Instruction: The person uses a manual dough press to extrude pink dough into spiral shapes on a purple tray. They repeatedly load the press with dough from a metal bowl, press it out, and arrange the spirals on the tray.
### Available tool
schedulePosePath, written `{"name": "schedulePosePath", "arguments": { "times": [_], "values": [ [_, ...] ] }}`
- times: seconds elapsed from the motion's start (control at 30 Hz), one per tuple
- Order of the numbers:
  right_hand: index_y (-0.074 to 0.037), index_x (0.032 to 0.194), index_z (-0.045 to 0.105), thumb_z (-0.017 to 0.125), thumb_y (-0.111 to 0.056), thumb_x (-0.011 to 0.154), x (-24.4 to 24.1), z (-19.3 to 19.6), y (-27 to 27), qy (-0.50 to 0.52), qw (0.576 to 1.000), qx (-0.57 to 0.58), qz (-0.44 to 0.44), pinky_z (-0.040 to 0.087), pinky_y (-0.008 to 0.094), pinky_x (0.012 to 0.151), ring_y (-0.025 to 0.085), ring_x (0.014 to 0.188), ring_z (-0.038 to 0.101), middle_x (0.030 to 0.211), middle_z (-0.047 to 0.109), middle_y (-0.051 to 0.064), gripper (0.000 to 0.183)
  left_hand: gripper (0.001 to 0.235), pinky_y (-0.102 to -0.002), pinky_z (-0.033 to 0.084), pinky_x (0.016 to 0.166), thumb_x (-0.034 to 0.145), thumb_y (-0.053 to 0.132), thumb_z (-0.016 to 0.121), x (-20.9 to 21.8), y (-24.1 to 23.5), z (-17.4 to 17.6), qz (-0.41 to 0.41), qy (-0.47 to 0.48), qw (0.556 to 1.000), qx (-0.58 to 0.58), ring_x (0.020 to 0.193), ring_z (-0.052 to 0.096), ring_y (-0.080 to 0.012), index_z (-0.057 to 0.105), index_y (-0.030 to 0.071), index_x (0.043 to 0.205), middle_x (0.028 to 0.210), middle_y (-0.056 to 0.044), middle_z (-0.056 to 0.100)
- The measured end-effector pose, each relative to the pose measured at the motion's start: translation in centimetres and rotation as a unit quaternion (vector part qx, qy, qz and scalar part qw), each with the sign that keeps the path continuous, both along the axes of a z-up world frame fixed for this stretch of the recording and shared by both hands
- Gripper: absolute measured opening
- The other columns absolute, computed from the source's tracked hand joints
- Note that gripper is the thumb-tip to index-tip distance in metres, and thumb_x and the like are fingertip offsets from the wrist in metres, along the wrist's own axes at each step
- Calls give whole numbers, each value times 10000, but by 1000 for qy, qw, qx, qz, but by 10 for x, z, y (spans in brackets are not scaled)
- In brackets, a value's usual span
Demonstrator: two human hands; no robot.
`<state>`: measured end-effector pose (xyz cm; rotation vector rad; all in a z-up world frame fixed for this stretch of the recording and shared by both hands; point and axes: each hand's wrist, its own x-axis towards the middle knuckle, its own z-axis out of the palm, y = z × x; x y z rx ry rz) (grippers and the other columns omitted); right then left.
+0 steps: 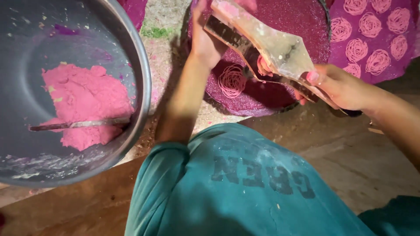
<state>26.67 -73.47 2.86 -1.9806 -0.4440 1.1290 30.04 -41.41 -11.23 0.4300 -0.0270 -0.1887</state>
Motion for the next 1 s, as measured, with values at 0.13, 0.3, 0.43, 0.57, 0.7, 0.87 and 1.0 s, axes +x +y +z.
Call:
{"name": "schedulePosePath", "arguments": {
  "times": [0.13, 0.3, 0.43, 0.57, 0.7, 0.87, 1.0],
  "values": [
    [-54, 1112, 650, 396, -629, 995, 1, -16, -10, 30, 999, 37, -21, 524, 346, 729, 181, 796, 651, 887, 674, 60, 639, 623, -254, 382, 423, 1064, 466, 128, -35, -18, -38, -159, 139, 892, 399, 520, 543, -111, 414, 39, 1415, 876, -104, 671],
    [-7, 1151, 591, 470, -577, 1044, 9, -56, -11, 38, 991, 81, -94, 532, 360, 752, 203, 848, 654, 937, 668, 88, 592, 564, -258, 485, 529, 1057, 164, 401, -50, -22, -64, -125, 14, 897, 425, 575, 560, -106, 298, 96, 1608, 916, -105, 672],
    [-17, 1196, 596, 427, -596, 1045, 8, -74, -19, 8, 991, 87, -105, 540, 346, 749, 204, 842, 679, 945, 680, 85, 621, 604, -299, 535, 545, 965, 26, 498, -80, -9, -57, -18, -11, 803, 595, 574, 630, -133, 365, 145, 1541, 1109, -74, 777],
    [1, 1239, 611, 441, -684, 1009, -1, -71, -29, 26, 982, 137, -128, 546, 340, 768, 209, 873, 698, 984, 701, 99, 742, 442, -342, 611, 763, 930, 30, 607, -101, 0, -40, 142, -155, 601, 772, 835, 742, -198, 690, 186, 1335, 1168, -28, 770],
    [32, 1305, 592, 492, -756, 982, -17, -60, -33, 21, 967, 213, -139, 538, 360, 845, 233, 964, 677, 1083, 681, 134, 858, 311, -354, 610, 828, 972, 66, 616, -80, -12, -31, 69, -219, 529, 817, 1089, 684, -223, 760, 186, 1220, 1209, -28, 711],
    [4, 1443, 477, 476, -793, 944, -36, -49, -37, -12, 960, 234, -153, 485, 374, 855, 274, 976, 644, 1104, 661, 171, 940, 445, -450, 513, 968, 787, -18, 601, -50, -33, -33, 62, -346, 397, 848, 1201, 541, -324, 798, 254, 1080, 1350, -69, 630],
    [-8, 1498, 387, 439, -811, 938, -51, -44, -43, -24, 951, 249, -182, 498, 403, 889, 281, 996, 616, 1163, 606, 173, 980, 224, -462, 458, 1063, 927, 27, 621, -45, -23, -37, 87, -301, 404, 859, 1279, 528, -317, 753, 97, 1093, 1344, -143, 600]
  ]
}}
